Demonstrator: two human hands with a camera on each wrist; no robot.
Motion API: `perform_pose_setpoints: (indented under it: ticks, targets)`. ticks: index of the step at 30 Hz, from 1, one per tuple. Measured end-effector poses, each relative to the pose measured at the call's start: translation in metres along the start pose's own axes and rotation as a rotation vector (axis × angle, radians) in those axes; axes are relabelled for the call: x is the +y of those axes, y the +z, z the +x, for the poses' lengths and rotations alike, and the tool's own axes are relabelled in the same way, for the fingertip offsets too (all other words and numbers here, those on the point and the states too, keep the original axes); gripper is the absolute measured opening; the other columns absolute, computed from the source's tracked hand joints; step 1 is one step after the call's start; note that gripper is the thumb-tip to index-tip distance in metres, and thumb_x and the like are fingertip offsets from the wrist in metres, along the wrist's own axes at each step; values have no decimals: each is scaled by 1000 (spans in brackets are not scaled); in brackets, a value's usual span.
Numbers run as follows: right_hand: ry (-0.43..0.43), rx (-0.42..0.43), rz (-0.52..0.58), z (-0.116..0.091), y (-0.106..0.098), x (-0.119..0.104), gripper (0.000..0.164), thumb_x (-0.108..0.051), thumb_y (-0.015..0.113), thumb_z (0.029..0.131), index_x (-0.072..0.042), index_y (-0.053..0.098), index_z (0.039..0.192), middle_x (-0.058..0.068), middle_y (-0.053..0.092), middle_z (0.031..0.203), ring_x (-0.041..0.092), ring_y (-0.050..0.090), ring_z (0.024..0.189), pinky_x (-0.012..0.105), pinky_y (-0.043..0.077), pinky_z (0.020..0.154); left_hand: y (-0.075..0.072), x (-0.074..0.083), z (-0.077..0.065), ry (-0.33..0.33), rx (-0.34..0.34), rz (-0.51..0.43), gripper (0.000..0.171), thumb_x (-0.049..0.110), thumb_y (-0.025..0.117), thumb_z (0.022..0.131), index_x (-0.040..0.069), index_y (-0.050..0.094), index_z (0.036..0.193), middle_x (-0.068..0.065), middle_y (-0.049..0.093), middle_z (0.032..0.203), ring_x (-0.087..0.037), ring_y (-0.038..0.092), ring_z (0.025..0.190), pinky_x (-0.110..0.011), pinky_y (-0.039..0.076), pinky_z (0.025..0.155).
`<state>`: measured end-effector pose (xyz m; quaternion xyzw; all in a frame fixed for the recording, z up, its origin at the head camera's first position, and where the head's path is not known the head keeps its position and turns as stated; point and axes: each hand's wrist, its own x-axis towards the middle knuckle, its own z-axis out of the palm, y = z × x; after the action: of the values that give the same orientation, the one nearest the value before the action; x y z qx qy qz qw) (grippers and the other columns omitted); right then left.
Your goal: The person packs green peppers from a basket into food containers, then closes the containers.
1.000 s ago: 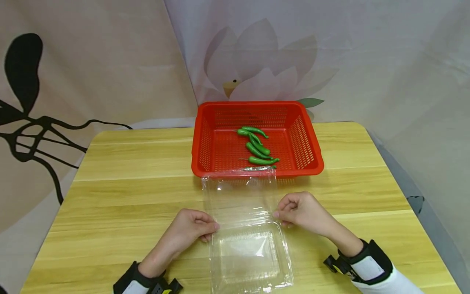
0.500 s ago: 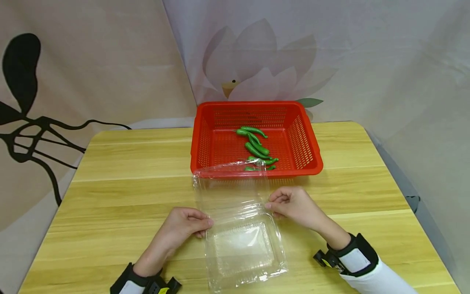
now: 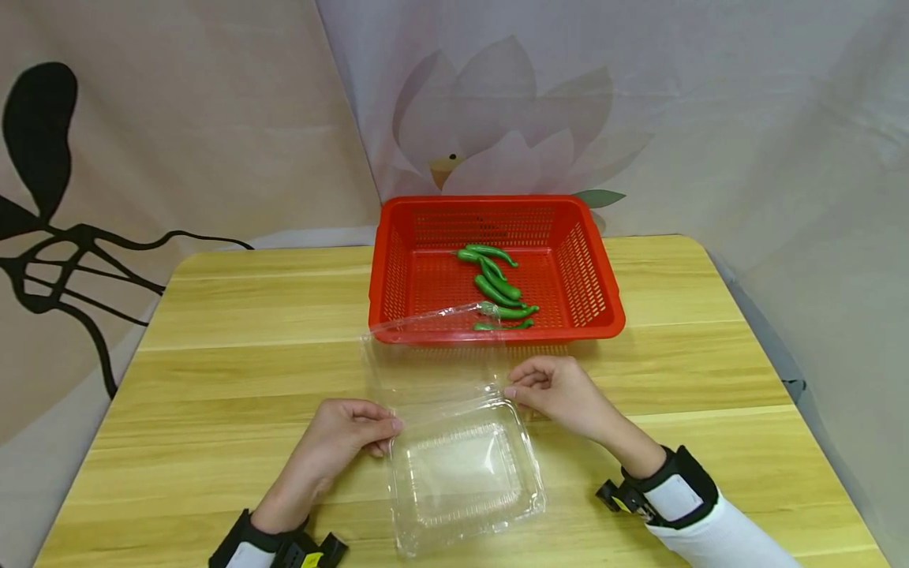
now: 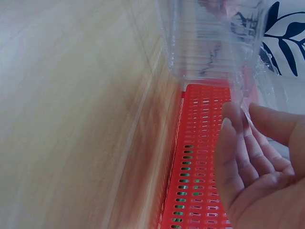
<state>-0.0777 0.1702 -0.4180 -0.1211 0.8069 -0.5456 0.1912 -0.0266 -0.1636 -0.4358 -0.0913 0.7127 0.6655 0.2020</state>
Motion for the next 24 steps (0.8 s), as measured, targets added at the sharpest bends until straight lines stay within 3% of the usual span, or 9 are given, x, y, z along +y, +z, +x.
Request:
perform_pose_setpoints:
  ticks: [6, 11, 17, 24]
  targets:
    - [-7, -13, 14, 1, 0, -1, 21, -5, 75, 96, 8, 70, 112, 16, 74, 95, 43, 71, 77, 41, 63, 62, -3, 0, -1, 1, 38, 3, 20, 4, 81, 91, -13, 75, 101, -14, 74, 78, -14, 67, 62, -27, 61, 59]
    - [-28, 16, -29, -2, -3, -4, 19, -4, 74, 96, 7, 71, 111, 21, 74, 99, 42, 72, 83, 44, 64, 68, -5, 1, -1, -10, 68, 1, 18, 5, 82, 90, -11, 76, 98, -15, 75, 80, -15, 68, 63, -27, 62, 60]
    - [-112, 96, -131, -6, -13, -17, 14, -5, 73, 98, 2, 72, 110, 14, 74, 97, 36, 73, 85, 32, 63, 72, -5, 0, -2, -25, 96, -6, 17, 4, 83, 89, -11, 76, 94, -13, 73, 76, -15, 67, 62, -26, 61, 60]
    - [-211, 220, -229, 1, -42, -51, 14, -10, 74, 99, -2, 73, 111, 5, 75, 97, 25, 71, 84, 26, 59, 72, -6, -1, -5, -16, 109, -24, 17, 3, 84, 87, -10, 74, 92, -12, 71, 73, -15, 66, 61, -26, 60, 59]
